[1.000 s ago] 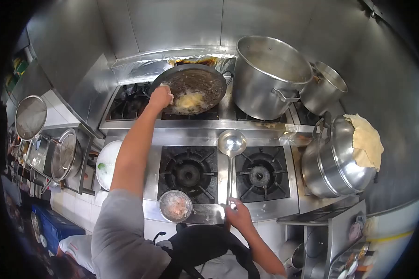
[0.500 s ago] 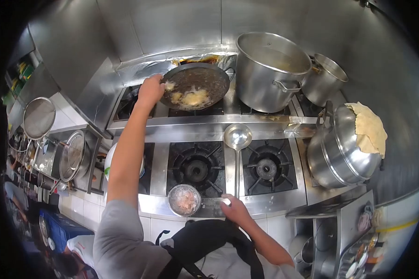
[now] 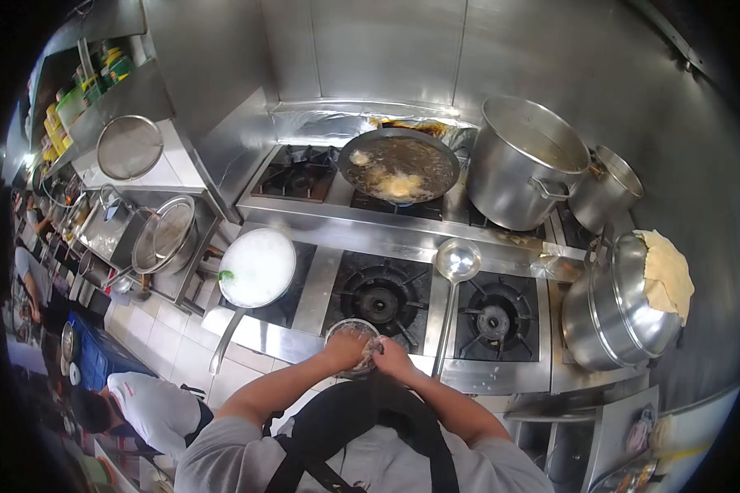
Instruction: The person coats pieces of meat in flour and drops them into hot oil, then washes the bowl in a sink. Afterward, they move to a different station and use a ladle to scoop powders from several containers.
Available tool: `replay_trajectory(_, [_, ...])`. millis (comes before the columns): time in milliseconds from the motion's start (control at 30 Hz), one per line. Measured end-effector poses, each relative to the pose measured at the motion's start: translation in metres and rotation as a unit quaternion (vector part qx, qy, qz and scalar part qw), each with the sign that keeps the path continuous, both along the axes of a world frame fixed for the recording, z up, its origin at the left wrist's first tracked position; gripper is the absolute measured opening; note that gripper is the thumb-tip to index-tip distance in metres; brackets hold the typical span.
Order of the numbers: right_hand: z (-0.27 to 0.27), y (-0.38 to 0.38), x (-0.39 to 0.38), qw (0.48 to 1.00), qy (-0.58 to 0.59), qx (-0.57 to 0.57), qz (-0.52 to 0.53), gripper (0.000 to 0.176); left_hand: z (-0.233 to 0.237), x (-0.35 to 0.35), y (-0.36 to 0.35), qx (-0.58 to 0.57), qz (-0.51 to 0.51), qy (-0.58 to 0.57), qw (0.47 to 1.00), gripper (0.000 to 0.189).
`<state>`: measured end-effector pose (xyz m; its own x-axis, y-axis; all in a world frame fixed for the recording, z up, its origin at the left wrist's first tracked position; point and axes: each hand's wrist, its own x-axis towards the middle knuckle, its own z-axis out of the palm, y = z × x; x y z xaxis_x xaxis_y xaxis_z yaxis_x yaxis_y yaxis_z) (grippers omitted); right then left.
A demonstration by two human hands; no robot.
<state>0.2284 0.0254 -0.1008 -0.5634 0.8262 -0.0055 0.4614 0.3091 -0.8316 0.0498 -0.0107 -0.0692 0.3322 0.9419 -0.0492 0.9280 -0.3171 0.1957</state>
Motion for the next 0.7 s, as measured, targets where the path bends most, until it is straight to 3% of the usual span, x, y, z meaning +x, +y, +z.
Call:
replay_trajectory(300, [-0.011,-0.007,-0.013,0.996,-0.017,0.002,-0.087,0.042,-0.007,-0.007,-0.008,-0.033,-0.021,0.078,0.996,0.029])
replay_trajectory(467, [-0.014,-0.006,-0.015,0.994,-0.029,0.035,-0.095,0.045,-0.006,-0.016,-0.002,-0.037,-0.021,0.038,0.998,0.027])
replay_trajectory(533, [-0.005,-0.004,-0.016,0.995,-0.048,-0.013,-0.09,0.045,0.006,-0.019,-0.002,-0.041,-0.026,0.03,0.998,0.027])
replay_trajectory(600, [0.003,0.0,-0.015,0.997,-0.054,-0.011,-0.06,0.046,0.019,-0.023,-0.003,-0.033,0.036,-0.126,0.991,0.025])
replay_trajectory(633, [0.003,0.001,-0.013,0.998,-0.059,-0.005,-0.028,0.047,0.036,-0.024,-0.003,-0.036,0.035,-0.126,0.991,0.025])
replay_trajectory(700, [0.014,-0.006,-0.016,0.998,-0.055,0.021,-0.036,0.047,0.065,-0.028,-0.001,-0.047,0.028,-0.25,0.967,0.023])
